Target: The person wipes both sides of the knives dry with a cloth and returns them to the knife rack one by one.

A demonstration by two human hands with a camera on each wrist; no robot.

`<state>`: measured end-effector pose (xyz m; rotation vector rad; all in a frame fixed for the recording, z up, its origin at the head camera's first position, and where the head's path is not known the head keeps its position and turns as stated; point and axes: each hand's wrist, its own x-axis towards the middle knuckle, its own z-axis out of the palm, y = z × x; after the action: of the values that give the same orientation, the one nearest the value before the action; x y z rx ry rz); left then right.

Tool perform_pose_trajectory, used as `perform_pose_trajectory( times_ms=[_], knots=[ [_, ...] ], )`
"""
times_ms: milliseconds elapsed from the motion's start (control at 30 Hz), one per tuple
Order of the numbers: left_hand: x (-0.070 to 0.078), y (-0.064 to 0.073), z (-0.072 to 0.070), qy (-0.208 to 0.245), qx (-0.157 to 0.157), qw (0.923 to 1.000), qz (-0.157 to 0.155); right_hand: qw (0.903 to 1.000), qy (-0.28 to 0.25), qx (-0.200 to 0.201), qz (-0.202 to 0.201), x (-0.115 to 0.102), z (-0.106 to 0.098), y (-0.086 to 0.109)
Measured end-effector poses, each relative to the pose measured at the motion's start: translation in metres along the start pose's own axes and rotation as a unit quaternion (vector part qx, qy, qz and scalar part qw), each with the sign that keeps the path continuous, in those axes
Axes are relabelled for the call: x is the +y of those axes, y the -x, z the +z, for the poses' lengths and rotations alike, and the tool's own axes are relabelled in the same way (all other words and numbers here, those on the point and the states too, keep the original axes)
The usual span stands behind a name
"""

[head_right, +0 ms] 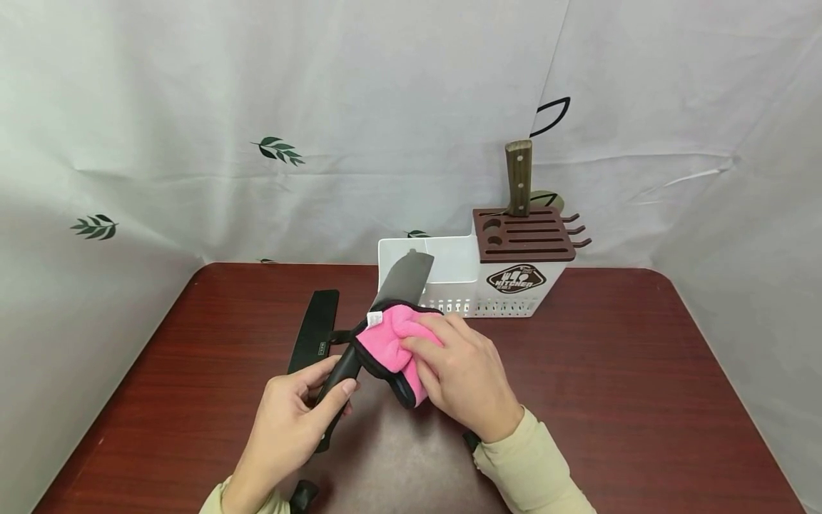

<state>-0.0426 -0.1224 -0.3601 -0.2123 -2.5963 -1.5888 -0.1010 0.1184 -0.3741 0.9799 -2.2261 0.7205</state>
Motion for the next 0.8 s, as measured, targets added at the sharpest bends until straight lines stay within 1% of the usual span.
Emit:
perform_pose_trajectory(
  times_ms=[300, 433, 533, 667, 800],
  knots=[
    [-0.002, 0.0004, 0.0027, -0.02, -0.001, 0.9993, 0.032, 0.9997, -0.011, 0.007, -0.02, -0.001, 0.0013, -0.0011],
    [-0.002, 0.0007, 0.0022, -0.025, -0.001, 0.9989, 0.039, 0.9996, -0.01, 0.016, -0.02, -0.0014, 0.0018, -0.0012],
    [-0.002, 0.001, 0.0016, -0.031, 0.001, 0.998, 0.056, 0.9994, -0.009, 0.027, -0.017, -0.002, 0.0026, -0.0017],
    [-0.0027, 0.0012, 0.0009, -0.05, 0.012, 0.9948, 0.088, 0.999, -0.011, 0.042, -0.013, -0.0035, 0.0033, -0.003],
    [-0.0034, 0.0015, 0.0004, -0.06, 0.022, 0.9917, 0.111, 0.9987, -0.013, 0.05, -0.004, -0.0047, 0.0034, -0.0039]
  ],
)
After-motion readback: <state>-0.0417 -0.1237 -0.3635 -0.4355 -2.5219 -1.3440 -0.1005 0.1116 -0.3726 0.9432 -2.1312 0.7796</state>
